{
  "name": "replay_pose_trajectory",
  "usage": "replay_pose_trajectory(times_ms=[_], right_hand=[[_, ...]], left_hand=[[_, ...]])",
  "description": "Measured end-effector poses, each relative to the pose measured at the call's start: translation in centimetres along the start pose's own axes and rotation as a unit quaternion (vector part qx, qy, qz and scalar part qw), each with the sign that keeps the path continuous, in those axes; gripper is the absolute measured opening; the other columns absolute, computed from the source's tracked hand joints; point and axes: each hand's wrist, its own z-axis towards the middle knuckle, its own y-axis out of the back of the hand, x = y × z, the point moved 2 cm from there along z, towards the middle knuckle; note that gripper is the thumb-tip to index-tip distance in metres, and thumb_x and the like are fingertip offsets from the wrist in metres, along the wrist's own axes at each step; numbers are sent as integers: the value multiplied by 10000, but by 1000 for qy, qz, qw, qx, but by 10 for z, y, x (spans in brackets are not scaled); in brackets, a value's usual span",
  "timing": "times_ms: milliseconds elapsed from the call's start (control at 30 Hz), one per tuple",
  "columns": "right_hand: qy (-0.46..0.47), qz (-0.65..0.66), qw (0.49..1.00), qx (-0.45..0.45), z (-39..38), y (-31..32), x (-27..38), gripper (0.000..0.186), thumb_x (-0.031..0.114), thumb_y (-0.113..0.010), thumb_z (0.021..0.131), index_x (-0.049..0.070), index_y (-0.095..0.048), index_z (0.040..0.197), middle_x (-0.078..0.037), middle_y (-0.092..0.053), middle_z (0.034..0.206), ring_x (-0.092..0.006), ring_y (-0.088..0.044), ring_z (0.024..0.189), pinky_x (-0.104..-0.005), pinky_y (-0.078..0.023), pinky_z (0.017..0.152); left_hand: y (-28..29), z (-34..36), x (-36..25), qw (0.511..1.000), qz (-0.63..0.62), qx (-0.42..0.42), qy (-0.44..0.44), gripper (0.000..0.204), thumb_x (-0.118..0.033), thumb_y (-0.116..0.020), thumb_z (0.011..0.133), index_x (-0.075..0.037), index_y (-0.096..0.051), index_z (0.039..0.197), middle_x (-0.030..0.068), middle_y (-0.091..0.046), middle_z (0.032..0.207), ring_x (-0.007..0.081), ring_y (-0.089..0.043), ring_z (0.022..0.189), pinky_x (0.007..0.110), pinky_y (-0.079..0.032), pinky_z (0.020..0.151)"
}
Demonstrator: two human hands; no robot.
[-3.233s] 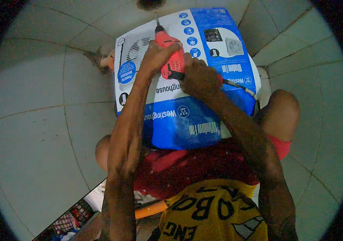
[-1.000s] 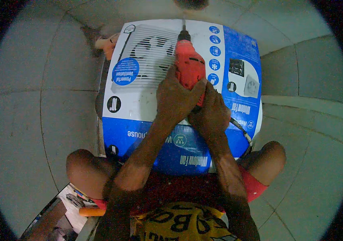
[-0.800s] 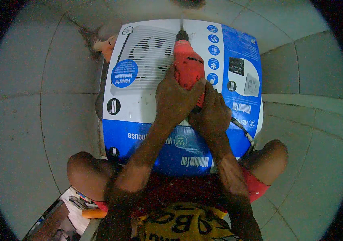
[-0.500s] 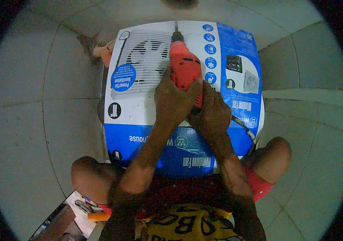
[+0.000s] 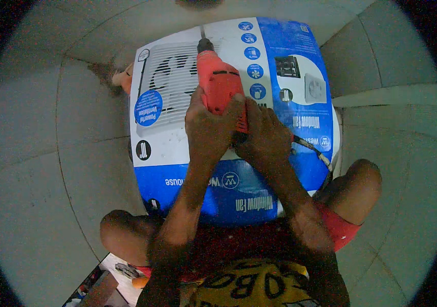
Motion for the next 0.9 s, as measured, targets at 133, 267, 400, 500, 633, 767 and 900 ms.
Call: replay_pose_trajectory(times_ms=[133, 267, 400, 500, 633, 767, 900], right_hand=[[34, -17, 998, -47, -3, 2, -6, 715, 320, -794, 669, -24, -517, 1231, -176, -633, 940, -340, -653, 797, -430, -553, 644], [53, -14, 995, -80, -1, 1, -2, 723, 332, -804, 656, -26, -522, 1218, -171, -635, 942, -337, -655, 787, -426, -557, 631], [60, -30, 993, -101, -2, -3, -6, 719, 319, -808, 648, -33, -525, 1208, -177, -637, 960, -343, -656, 795, -427, -559, 635], [49, -17, 996, -76, -1, 3, -4, 711, 309, -803, 649, -37, -523, 1204, -183, -636, 971, -347, -654, 800, -424, -560, 649], [83, 27, 989, -116, 0, 9, 0, 701, 289, -794, 652, -47, -515, 1200, -186, -632, 974, -352, -650, 802, -418, -558, 669], [71, -21, 992, -99, -3, 3, -5, 699, 279, -790, 655, -56, -509, 1201, -182, -632, 953, -348, -648, 794, -417, -556, 666], [54, -11, 996, -75, -2, 3, -4, 682, 277, -784, 664, -56, -512, 1194, -184, -630, 912, -341, -650, 787, -412, -554, 648]], left_hand=[[-2, -2, -12, 999, -14, 31, 23, 422, -247, -744, 803, 58, -583, 1047, 187, -673, 865, 267, -652, 732, 375, -524, 673], [-1, 1, -7, 998, -51, 28, 8, 390, -224, -728, 820, 60, -582, 1044, 179, -670, 847, 238, -639, 720, 359, -519, 662], [-1, -1, -10, 999, -19, 26, 1, 363, -212, -716, 830, 49, -588, 1047, 170, -674, 855, 226, -639, 719, 352, -516, 656], [-2, -1, -15, 1000, -1, 26, -7, 352, -214, -711, 833, 40, -592, 1047, 163, -675, 860, 223, -636, 723, 349, -516, 661], [-1, -1, -14, 999, -13, 29, 1, 359, -229, -704, 837, 43, -589, 1041, 170, -671, 862, 229, -633, 736, 353, -514, 677], [-1, -1, -14, 999, 4, 31, 20, 380, -242, -701, 836, 54, -583, 1043, 181, -668, 865, 235, -634, 744, 357, -514, 687], [-2, -1, -9, 998, -23, 41, 29, 400, -248, -702, 832, 63, -578, 1050, 186, -667, 863, 241, -634, 742, 362, -515, 691]])
